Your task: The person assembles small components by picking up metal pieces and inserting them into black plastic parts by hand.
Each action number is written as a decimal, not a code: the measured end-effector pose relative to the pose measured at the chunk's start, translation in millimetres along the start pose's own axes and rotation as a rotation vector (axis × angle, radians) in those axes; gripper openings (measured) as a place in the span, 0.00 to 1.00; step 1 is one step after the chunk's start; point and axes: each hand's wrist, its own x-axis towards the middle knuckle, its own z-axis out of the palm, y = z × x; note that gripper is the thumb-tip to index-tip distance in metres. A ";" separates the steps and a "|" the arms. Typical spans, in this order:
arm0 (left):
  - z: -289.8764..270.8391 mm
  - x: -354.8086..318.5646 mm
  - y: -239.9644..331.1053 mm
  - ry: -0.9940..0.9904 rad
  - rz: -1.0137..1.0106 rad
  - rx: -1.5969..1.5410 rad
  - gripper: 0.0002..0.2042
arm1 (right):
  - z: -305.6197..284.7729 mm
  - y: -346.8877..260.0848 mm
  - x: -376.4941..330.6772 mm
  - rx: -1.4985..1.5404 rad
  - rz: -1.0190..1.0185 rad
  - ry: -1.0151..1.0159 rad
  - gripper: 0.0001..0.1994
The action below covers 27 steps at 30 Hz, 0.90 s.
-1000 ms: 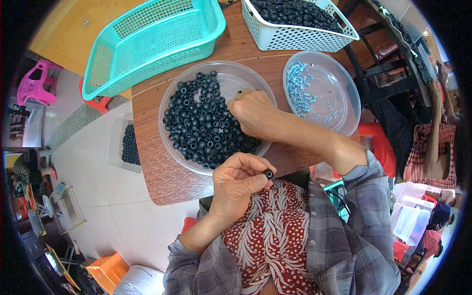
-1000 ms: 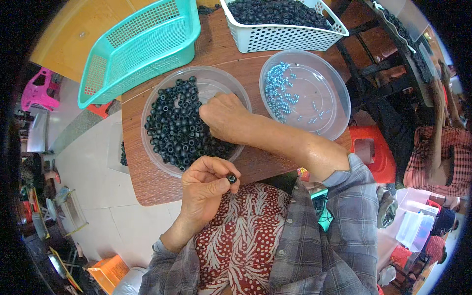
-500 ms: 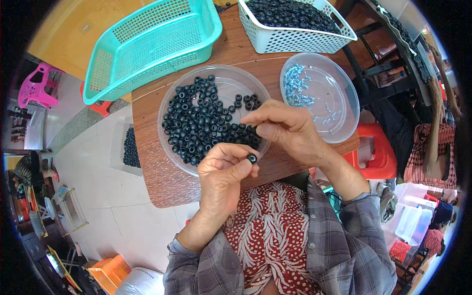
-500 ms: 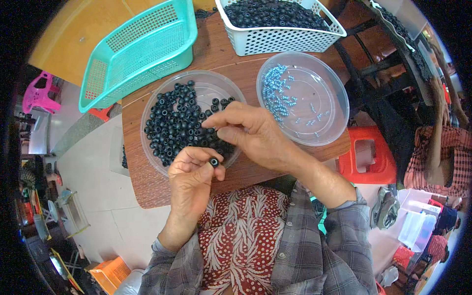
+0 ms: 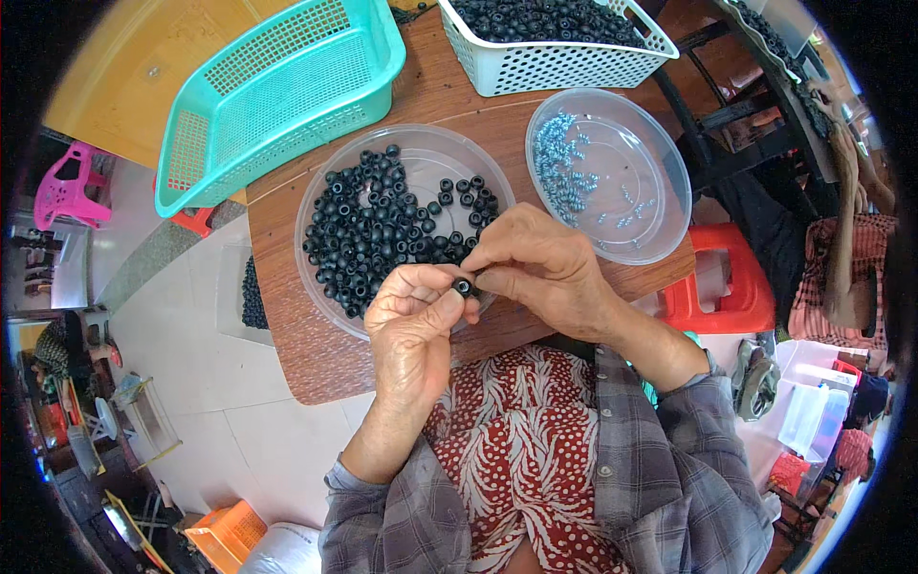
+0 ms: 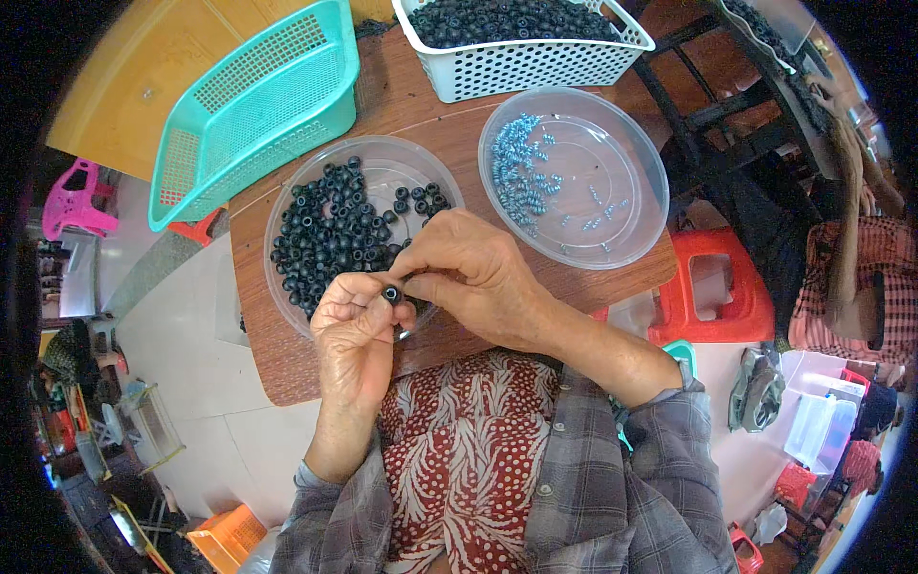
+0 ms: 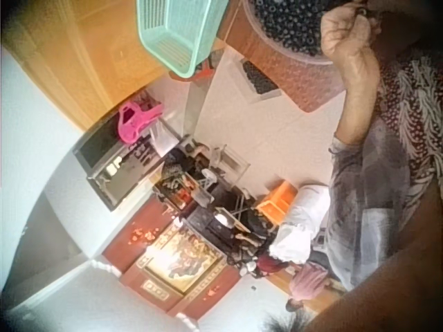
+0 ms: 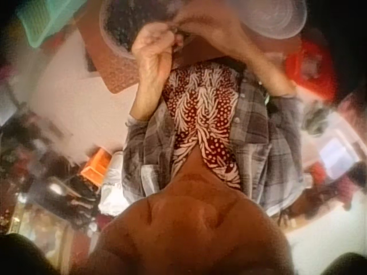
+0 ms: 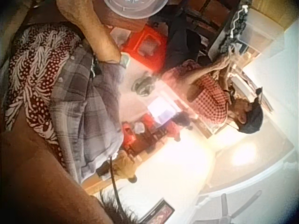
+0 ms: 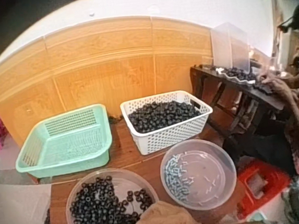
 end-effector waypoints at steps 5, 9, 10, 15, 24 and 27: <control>-0.5 -0.4 -0.2 0.009 0.062 0.060 0.07 | -3.1 -12.4 -1.6 0.261 0.312 0.041 0.09; 5.8 -1.5 0.4 0.008 0.122 0.127 0.08 | 3.8 -16.1 -6.5 0.362 0.386 0.048 0.09; 6.4 -2.2 0.3 0.013 0.153 0.159 0.08 | 5.5 -15.4 -6.4 0.363 0.387 0.047 0.09; 8.4 -3.4 2.5 0.065 0.176 0.219 0.09 | 9.9 -13.1 -8.3 0.166 0.237 0.059 0.10; 5.0 -2.8 1.1 0.068 0.193 0.268 0.10 | 11.7 -17.0 -7.9 0.114 0.254 0.078 0.09; 5.7 -4.3 0.3 0.062 0.232 0.318 0.10 | 11.2 -15.4 -7.3 0.061 0.194 0.080 0.08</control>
